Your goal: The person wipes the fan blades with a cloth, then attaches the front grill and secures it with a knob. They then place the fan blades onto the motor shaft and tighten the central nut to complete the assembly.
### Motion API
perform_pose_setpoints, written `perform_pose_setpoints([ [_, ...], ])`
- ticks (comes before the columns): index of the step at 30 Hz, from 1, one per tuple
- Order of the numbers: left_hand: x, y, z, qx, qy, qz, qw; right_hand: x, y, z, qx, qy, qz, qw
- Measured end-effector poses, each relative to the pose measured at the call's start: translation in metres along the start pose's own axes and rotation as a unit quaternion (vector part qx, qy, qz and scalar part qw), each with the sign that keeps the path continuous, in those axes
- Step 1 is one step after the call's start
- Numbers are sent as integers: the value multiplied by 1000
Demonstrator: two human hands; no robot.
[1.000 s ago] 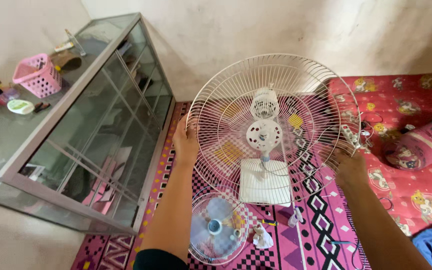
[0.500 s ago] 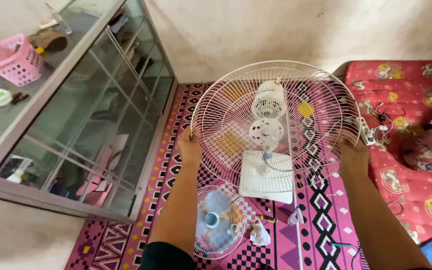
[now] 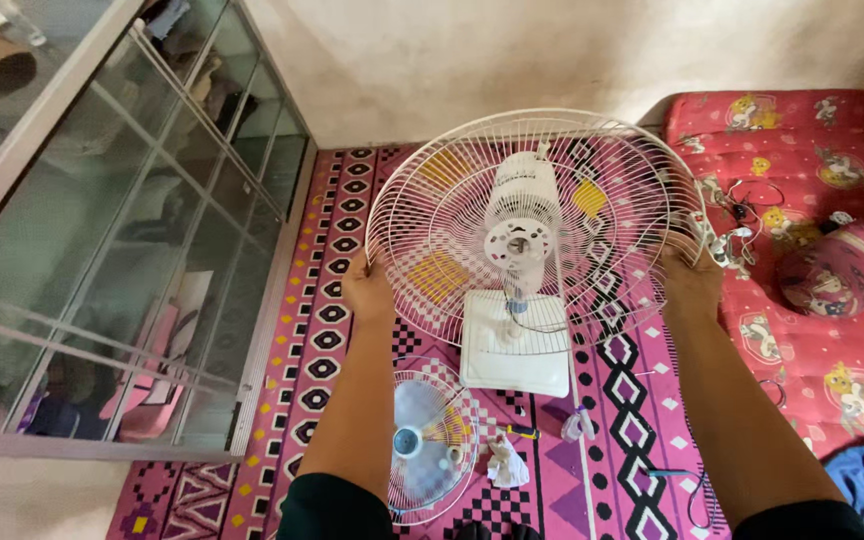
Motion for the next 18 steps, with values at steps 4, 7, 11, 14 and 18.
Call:
perform_pose_setpoints([
  [4, 5, -20, 7, -25, 21, 33, 999, -3, -1, -3, -73, -12, 4, 997],
  [7, 11, -26, 9, -10, 42, 73, 996, -8, 1, -10, -73, 3, -5, 997],
  [11, 22, -32, 9, -47, 42, 126, 990, -13, -10, -9, -82, 25, 18, 996],
  [14, 27, -24, 10, -56, 48, 96, 993, -9, -25, 1, -109, 26, 12, 994],
  [18, 34, -1, 6, -29, 59, 112, 991, -1, -44, 11, -104, 38, 64, 992],
])
Point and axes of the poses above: each hand's wrist, its own z-axis away from the middle knuckle, its own x-axis out of the palm, y = z × x, the point moved 7 cm from there along -z, towards the middle knuckle, and after that the axes turned 6 degrees about -y, right-handed, at the moved point
